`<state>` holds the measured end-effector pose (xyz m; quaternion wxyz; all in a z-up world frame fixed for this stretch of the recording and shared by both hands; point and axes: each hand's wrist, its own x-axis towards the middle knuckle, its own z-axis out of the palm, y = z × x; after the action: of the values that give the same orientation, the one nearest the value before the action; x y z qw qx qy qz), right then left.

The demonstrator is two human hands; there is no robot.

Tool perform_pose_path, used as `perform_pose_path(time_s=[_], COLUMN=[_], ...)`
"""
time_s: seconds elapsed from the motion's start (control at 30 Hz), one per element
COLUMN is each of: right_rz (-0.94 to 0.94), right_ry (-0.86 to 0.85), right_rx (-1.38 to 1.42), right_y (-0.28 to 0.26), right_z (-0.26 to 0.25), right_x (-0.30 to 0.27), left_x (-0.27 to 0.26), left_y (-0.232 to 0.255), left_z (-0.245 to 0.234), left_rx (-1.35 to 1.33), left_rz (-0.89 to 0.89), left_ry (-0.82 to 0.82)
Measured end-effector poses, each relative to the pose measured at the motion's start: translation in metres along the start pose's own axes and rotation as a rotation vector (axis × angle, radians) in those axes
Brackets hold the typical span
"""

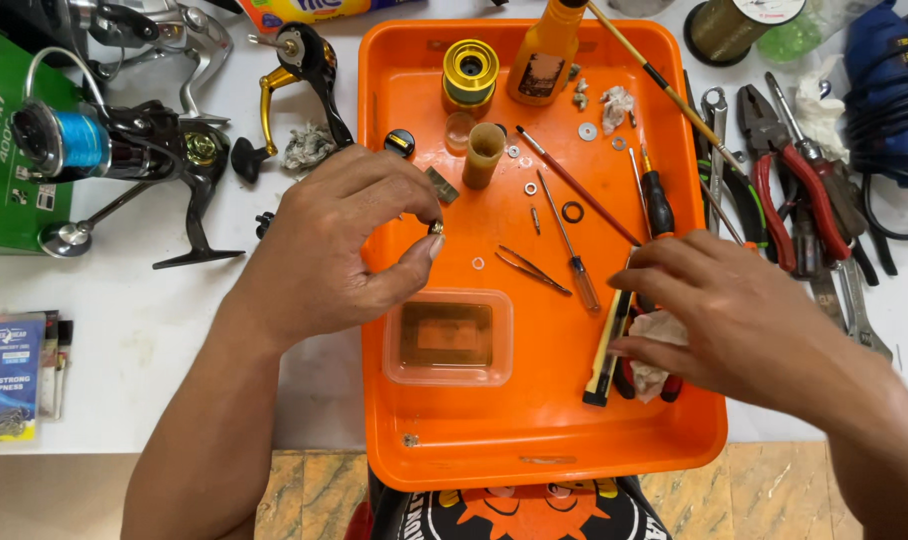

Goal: The person disassembles a fishing reel, cleans small parts with a brush and cloth, and reassembles the reel on an orange tray. They handle screws, washers, and the reel body while using a brush and screwdriver.

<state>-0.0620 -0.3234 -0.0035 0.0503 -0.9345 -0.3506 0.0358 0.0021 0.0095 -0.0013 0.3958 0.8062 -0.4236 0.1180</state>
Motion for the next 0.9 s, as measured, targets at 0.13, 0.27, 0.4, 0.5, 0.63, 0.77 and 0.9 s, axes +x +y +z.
perform_pose_path(time_s=[0.13,0.27,0.4,0.5,0.63,0.77,0.9], right_rz=[0.140,0.152,0.125,-0.019,0.065,0.514,0.693], right_ry=[-0.224,-0.307,-0.354,-0.165,-0.045,-0.099,0.057], right_rx=[-0.119,-0.263,-0.286,-0.122,0.113,0.164,0.318], right_y=[0.022,0.015,0.014,0.012,0.013,0.030,0.036], right_z=[0.009,0.027,0.035,0.020,0.011,0.017,0.006], right_x=[-0.035,-0.048,-0.052,-0.045,-0.043,-0.047,-0.029], left_x=[-0.003,-0.010,-0.015,-0.016,-0.016,-0.015,-0.015], left_y=[-0.008,-0.021,-0.028,-0.031,-0.031,-0.032,-0.033], left_z=[0.006,0.020,0.029,0.032,0.030,0.025,0.019], left_rx=[0.064,0.266,0.485,0.546,0.513,0.476,0.456], left_rz=[-0.037,-0.026,0.002,0.005,-0.009,0.011,0.031], left_ry=[-0.054,-0.168,-0.243,-0.276,-0.286,-0.262,-0.242])
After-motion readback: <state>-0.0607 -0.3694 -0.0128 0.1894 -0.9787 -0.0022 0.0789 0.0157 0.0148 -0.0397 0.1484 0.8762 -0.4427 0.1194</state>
